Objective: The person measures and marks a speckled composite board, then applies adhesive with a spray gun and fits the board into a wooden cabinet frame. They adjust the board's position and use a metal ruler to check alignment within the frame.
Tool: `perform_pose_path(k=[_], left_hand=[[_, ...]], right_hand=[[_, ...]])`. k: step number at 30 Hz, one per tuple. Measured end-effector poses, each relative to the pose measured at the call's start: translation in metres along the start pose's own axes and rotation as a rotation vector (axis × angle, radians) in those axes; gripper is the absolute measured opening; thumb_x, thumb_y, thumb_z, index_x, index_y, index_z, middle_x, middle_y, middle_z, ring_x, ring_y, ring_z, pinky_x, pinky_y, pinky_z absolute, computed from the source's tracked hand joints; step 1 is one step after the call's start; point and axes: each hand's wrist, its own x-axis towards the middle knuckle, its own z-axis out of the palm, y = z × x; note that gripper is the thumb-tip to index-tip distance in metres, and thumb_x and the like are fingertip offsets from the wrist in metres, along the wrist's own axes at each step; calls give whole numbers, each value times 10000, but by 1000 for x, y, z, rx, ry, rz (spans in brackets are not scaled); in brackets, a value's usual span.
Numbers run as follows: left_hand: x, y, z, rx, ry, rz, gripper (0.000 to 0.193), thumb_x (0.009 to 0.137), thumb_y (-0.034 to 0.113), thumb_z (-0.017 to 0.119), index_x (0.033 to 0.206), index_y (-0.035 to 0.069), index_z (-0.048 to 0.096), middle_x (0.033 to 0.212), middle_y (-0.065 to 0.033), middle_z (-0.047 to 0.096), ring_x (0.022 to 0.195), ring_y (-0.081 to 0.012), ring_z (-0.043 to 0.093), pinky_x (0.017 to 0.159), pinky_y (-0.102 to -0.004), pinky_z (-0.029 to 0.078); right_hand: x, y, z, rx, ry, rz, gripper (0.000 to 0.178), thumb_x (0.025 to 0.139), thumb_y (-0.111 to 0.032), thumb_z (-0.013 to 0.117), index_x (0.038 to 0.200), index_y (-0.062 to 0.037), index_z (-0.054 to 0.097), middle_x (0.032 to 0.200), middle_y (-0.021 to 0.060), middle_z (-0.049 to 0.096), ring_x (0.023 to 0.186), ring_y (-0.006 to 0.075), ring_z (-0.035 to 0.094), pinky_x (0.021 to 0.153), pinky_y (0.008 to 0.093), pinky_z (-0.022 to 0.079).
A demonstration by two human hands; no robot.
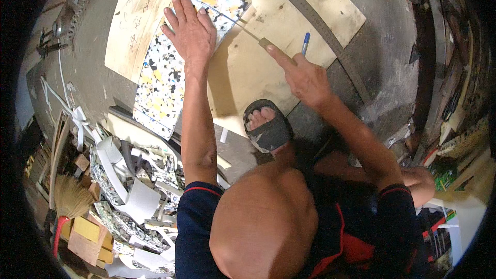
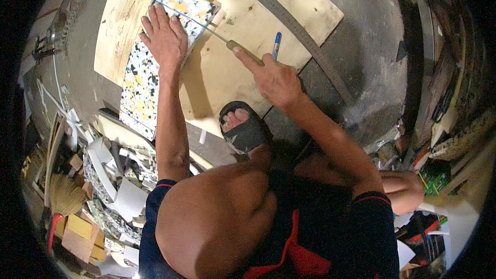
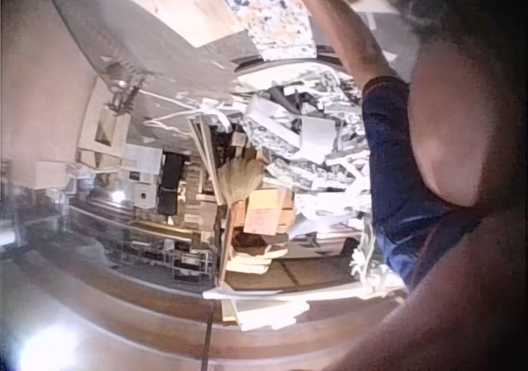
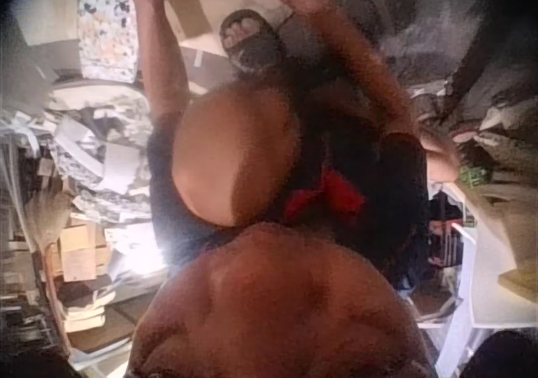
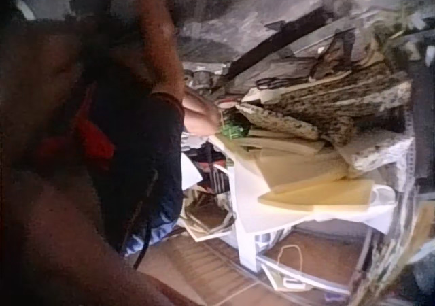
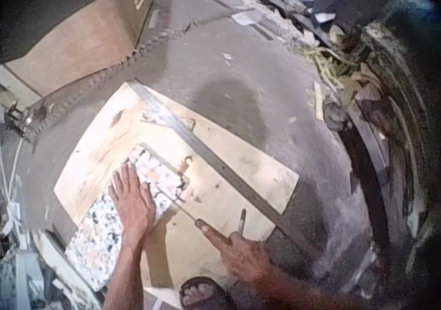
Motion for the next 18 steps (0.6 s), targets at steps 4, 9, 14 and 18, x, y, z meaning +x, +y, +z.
perform_pose_path(k=[4,9,14,18], left_hand=[[1,-1,1,9,17,7,624,1061,390,336,1581,45,335,1666,-169,271,1544,-443,165,1214,-644,132],[0,-1,2,-6,36,20,617,1061,380,335,1575,39,343,1660,-181,277,1538,-450,179,1211,-647,140],[-1,1,-1,-28,35,6,620,1055,343,368,1570,2,326,1651,-215,274,1530,-456,195,1213,-641,139],[-2,2,-2,-155,119,-13,648,1032,283,432,1547,-82,286,1608,-315,284,1514,-475,225,1222,-617,127]], right_hand=[[-25,16,3,-7,-13,-3,714,882,-85,644,1547,-259,453,851,135,540,634,346,626,583,457,547],[-86,49,10,-80,-73,18,705,889,-74,631,1547,-242,444,864,136,555,642,355,623,579,464,540],[-136,74,14,-166,-191,67,654,915,-55,603,1530,-229,461,905,153,577,675,374,629,592,477,537],[-128,61,7,-56,-211,116,619,958,-105,545,1541,-280,430,932,170,581,712,402,653,611,497,558]])
